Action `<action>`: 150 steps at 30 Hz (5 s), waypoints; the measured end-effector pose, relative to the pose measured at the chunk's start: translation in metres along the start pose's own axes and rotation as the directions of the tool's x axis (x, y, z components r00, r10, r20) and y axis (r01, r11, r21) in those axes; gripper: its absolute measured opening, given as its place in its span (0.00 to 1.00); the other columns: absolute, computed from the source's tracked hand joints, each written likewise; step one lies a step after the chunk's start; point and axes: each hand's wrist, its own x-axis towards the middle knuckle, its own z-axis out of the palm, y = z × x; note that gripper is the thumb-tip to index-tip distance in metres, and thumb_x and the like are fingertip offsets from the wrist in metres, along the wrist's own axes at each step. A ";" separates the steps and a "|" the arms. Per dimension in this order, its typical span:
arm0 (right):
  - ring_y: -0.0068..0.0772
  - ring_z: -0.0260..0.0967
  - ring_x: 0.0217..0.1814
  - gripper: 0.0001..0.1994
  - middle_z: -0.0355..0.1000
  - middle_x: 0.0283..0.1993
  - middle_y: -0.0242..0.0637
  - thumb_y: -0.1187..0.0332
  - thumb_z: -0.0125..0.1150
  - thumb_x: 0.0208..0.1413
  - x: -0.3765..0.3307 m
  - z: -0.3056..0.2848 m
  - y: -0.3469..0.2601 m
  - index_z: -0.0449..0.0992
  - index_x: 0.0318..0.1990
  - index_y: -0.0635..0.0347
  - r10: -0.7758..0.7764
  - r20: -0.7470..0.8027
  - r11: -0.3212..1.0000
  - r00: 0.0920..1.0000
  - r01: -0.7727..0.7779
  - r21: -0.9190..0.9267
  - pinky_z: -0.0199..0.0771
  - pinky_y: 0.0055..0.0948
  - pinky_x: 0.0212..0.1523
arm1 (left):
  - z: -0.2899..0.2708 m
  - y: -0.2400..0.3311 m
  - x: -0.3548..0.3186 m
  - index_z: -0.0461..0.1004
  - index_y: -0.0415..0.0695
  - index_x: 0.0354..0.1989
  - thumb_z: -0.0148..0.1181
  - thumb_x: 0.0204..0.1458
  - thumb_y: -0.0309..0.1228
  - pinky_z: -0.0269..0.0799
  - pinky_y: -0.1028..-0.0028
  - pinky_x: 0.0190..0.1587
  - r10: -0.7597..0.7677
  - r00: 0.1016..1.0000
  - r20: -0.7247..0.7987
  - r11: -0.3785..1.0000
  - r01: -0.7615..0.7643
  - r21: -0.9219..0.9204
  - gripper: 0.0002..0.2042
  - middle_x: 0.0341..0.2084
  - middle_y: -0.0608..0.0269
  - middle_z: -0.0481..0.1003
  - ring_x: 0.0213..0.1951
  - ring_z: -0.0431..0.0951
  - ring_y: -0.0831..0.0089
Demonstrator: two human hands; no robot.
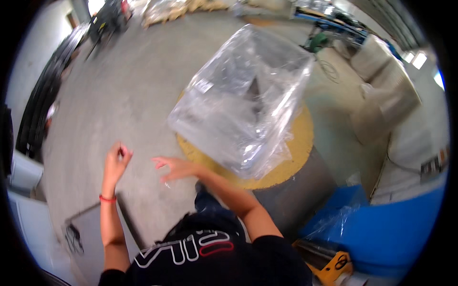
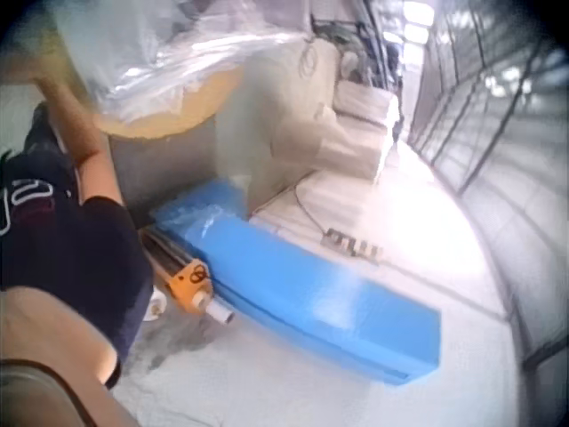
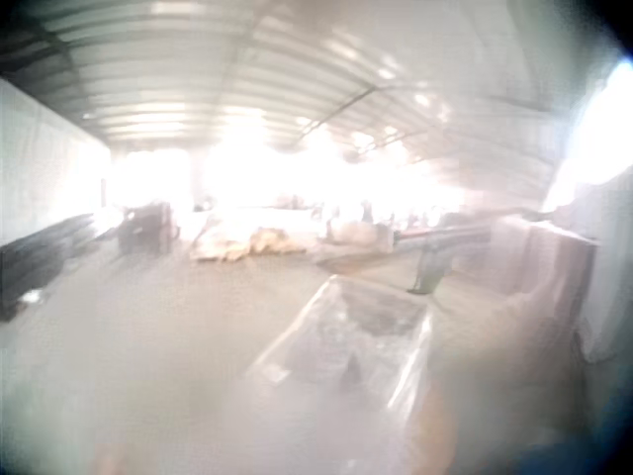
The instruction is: The person secures a large plastic-wrapped package with clear tape and scissors, then retrieves a marker to write on a label attached to the package. They briefly walk to an office to retrieve the marker and return to the warehouse floor to complete the labeling.
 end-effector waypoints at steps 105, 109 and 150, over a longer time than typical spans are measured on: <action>0.21 0.69 0.36 0.02 0.72 0.30 0.33 0.76 0.53 0.51 0.515 -0.720 0.399 0.71 0.32 0.63 -0.324 0.130 0.823 -0.937 -0.211 0.528 0.66 0.20 0.41 | 0.842 -0.312 1.102 0.64 0.41 0.40 0.47 0.48 0.19 0.63 0.63 0.47 0.844 -0.510 -0.167 -0.254 -0.104 -0.962 0.10 0.33 0.55 0.70 0.47 0.68 0.55; 0.21 0.68 0.37 0.03 0.72 0.30 0.32 0.75 0.54 0.49 0.528 -0.720 0.407 0.74 0.31 0.63 -0.405 0.151 0.722 -0.902 -0.214 0.658 0.64 0.22 0.42 | 0.855 -0.320 1.094 0.64 0.42 0.38 0.48 0.48 0.19 0.64 0.64 0.44 0.832 -0.491 -0.259 -0.365 -0.132 -0.922 0.09 0.32 0.57 0.70 0.44 0.69 0.57; 0.26 0.71 0.22 0.12 0.66 0.41 0.43 0.66 0.50 0.53 0.507 -0.787 0.499 0.63 0.44 0.59 -0.541 -0.059 0.538 -0.839 -0.399 0.743 0.69 0.28 0.35 | 0.874 -0.372 1.105 0.59 0.38 0.33 0.43 0.56 0.30 0.70 0.71 0.21 0.966 -0.243 -0.091 -0.148 -0.227 -0.963 0.07 0.29 0.52 0.69 0.19 0.76 0.64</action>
